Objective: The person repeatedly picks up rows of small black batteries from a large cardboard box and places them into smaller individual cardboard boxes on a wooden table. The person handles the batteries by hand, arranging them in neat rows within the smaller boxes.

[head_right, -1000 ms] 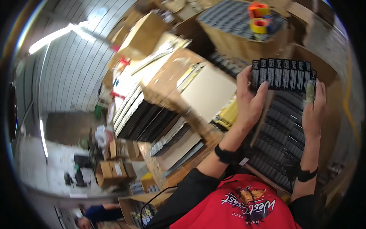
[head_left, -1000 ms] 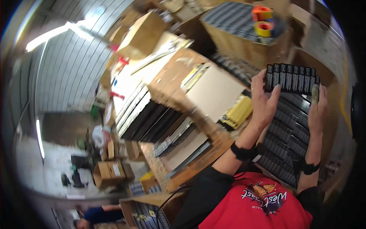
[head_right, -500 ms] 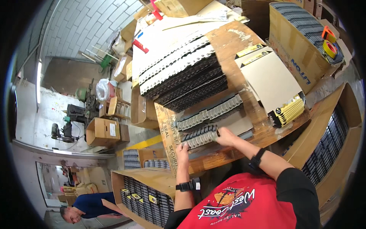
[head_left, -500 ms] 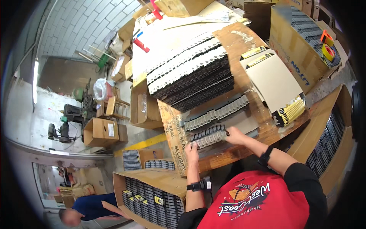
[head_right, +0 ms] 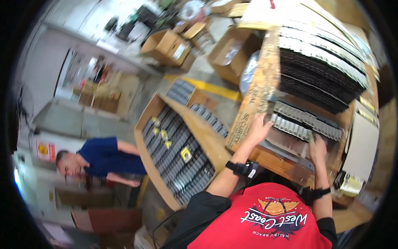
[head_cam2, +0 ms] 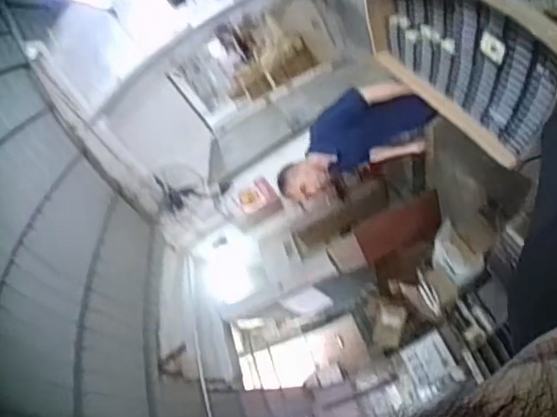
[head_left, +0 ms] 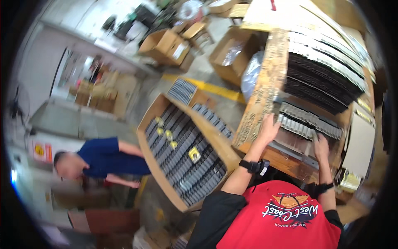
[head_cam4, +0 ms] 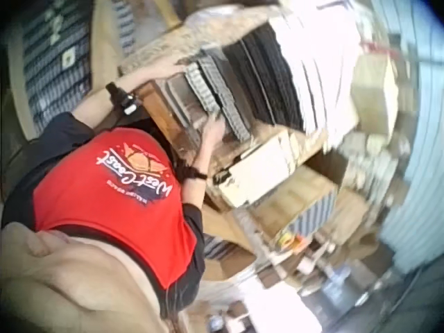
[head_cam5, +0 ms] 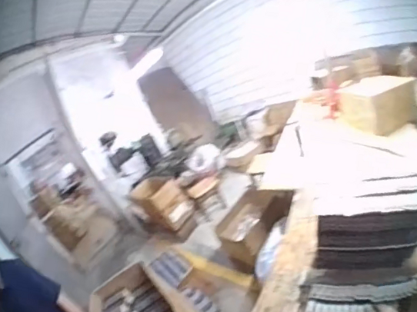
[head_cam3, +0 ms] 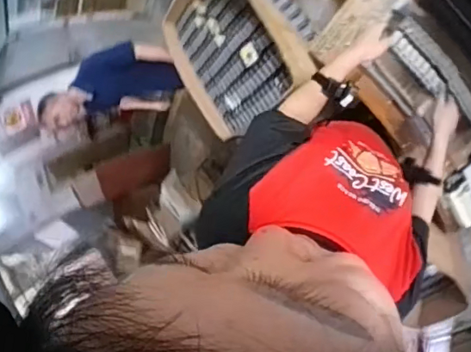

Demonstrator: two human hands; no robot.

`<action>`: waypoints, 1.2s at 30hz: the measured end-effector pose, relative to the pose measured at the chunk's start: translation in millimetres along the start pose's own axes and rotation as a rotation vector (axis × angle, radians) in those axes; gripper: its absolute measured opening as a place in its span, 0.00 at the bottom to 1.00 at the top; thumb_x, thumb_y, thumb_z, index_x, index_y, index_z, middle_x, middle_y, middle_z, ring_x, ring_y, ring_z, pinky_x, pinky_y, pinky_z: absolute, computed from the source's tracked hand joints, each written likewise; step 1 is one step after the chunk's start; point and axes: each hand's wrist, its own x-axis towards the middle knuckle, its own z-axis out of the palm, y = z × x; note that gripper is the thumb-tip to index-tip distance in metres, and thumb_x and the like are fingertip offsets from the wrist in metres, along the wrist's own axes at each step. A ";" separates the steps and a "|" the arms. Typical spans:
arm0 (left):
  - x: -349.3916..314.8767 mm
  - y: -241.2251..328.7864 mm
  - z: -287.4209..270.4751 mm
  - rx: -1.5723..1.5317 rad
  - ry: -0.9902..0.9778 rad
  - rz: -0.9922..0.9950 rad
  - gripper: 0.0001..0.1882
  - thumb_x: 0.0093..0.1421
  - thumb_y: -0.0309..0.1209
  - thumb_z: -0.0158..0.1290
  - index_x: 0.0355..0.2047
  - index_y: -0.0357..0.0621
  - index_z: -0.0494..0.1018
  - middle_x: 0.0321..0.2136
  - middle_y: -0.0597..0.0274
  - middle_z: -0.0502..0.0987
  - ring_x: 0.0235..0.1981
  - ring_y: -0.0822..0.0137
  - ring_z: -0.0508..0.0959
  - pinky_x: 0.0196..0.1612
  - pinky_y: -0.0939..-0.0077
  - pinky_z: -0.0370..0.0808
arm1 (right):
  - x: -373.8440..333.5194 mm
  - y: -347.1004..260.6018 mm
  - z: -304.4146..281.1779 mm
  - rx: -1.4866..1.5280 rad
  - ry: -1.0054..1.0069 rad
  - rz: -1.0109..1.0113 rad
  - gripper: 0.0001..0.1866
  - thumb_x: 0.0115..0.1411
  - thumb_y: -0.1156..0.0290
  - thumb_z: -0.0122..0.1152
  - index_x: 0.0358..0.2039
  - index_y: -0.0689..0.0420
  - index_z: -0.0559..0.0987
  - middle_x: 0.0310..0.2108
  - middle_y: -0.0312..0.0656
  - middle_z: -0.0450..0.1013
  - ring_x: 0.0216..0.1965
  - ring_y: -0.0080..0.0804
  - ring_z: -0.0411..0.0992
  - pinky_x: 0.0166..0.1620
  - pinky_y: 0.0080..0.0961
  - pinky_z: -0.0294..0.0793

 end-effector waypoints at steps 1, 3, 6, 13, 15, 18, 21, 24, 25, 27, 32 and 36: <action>-11.9 13.6 -19.2 -0.105 -0.057 -0.030 0.24 0.55 0.33 0.53 0.49 0.33 0.67 0.43 0.44 0.72 0.45 0.52 0.73 0.49 0.68 0.69 | 1.9 16.0 -3.7 -0.097 0.031 -0.045 0.22 0.59 0.53 0.51 0.41 0.59 0.76 0.38 0.52 0.74 0.42 0.46 0.72 0.44 0.32 0.68; -45.5 29.3 -74.3 -0.308 -0.192 -0.044 0.21 0.58 0.32 0.52 0.50 0.34 0.67 0.42 0.49 0.73 0.44 0.60 0.74 0.49 0.73 0.69 | -3.4 10.5 -19.2 -0.085 0.017 -0.135 0.15 0.57 0.62 0.55 0.39 0.60 0.76 0.34 0.52 0.74 0.36 0.45 0.73 0.39 0.32 0.69; -117.2 26.8 -130.6 -0.473 -0.123 -0.220 0.19 0.61 0.30 0.49 0.50 0.34 0.67 0.42 0.56 0.75 0.43 0.71 0.74 0.47 0.78 0.70 | -5.5 -4.0 -19.2 -0.048 -0.059 -0.359 0.09 0.55 0.70 0.57 0.35 0.60 0.75 0.30 0.51 0.73 0.31 0.46 0.73 0.35 0.33 0.70; -216.1 -42.1 -227.4 -0.435 0.312 -0.438 0.17 0.60 0.30 0.51 0.47 0.33 0.70 0.34 0.63 0.76 0.34 0.77 0.73 0.40 0.83 0.71 | -55.9 -114.2 7.0 0.039 -0.309 -0.770 0.07 0.52 0.76 0.57 0.33 0.61 0.75 0.28 0.51 0.72 0.29 0.48 0.72 0.32 0.34 0.70; -233.9 -60.9 -265.3 -0.393 0.458 -0.426 0.17 0.60 0.30 0.52 0.47 0.33 0.70 0.34 0.63 0.76 0.33 0.78 0.73 0.39 0.83 0.70 | -71.5 -159.2 23.2 0.044 -0.413 -0.875 0.07 0.51 0.76 0.57 0.32 0.61 0.76 0.28 0.51 0.72 0.30 0.48 0.72 0.32 0.35 0.70; -261.2 -110.8 -327.3 -0.270 0.636 -0.531 0.19 0.59 0.31 0.53 0.47 0.30 0.70 0.36 0.59 0.76 0.36 0.73 0.74 0.42 0.79 0.71 | -96.2 -228.0 61.6 0.020 -0.502 -1.133 0.09 0.48 0.75 0.57 0.32 0.61 0.75 0.27 0.50 0.72 0.31 0.49 0.71 0.33 0.38 0.70; -269.9 -142.9 -364.1 -0.184 0.815 -0.595 0.20 0.60 0.32 0.51 0.49 0.31 0.69 0.34 0.62 0.76 0.33 0.76 0.74 0.36 0.83 0.70 | -123.4 -296.2 115.0 -0.142 -0.621 -1.219 0.13 0.51 0.66 0.58 0.35 0.60 0.73 0.27 0.50 0.73 0.30 0.51 0.72 0.32 0.40 0.71; -266.9 -152.2 -367.7 -0.261 0.740 -0.550 0.21 0.59 0.33 0.52 0.49 0.32 0.68 0.33 0.62 0.76 0.32 0.76 0.74 0.37 0.82 0.70 | -153.3 -331.8 183.0 -0.510 -0.678 -1.199 0.29 0.53 0.47 0.56 0.39 0.64 0.71 0.27 0.53 0.74 0.29 0.50 0.74 0.33 0.38 0.73; -267.4 -148.0 -365.7 -0.313 0.623 -0.553 0.21 0.59 0.34 0.52 0.49 0.32 0.68 0.34 0.62 0.76 0.34 0.74 0.73 0.39 0.80 0.70 | -166.0 -335.0 202.4 -0.604 -0.688 -1.192 0.34 0.51 0.44 0.56 0.40 0.67 0.69 0.28 0.54 0.74 0.30 0.49 0.74 0.33 0.37 0.74; -276.4 -157.7 -363.3 -0.331 0.402 -0.572 0.21 0.60 0.34 0.51 0.49 0.31 0.68 0.34 0.62 0.75 0.34 0.74 0.73 0.40 0.79 0.70 | -187.0 -331.6 237.0 -0.723 -0.675 -1.260 0.40 0.49 0.41 0.58 0.41 0.72 0.67 0.30 0.53 0.74 0.32 0.46 0.75 0.35 0.34 0.75; -273.9 -165.2 -372.4 -0.370 0.237 -0.532 0.22 0.61 0.34 0.49 0.51 0.32 0.66 0.40 0.51 0.76 0.39 0.67 0.75 0.45 0.74 0.70 | -193.6 -342.3 270.8 -0.891 -0.768 -1.280 0.38 0.47 0.50 0.63 0.41 0.76 0.66 0.30 0.50 0.74 0.34 0.42 0.74 0.36 0.32 0.75; -281.2 -168.6 -379.4 -0.339 0.408 -0.553 0.20 0.61 0.31 0.49 0.49 0.29 0.67 0.36 0.60 0.74 0.37 0.73 0.73 0.43 0.78 0.70 | -188.8 -362.6 263.6 -0.772 -0.875 -1.179 0.36 0.46 0.50 0.62 0.41 0.71 0.66 0.28 0.54 0.75 0.32 0.48 0.75 0.36 0.37 0.74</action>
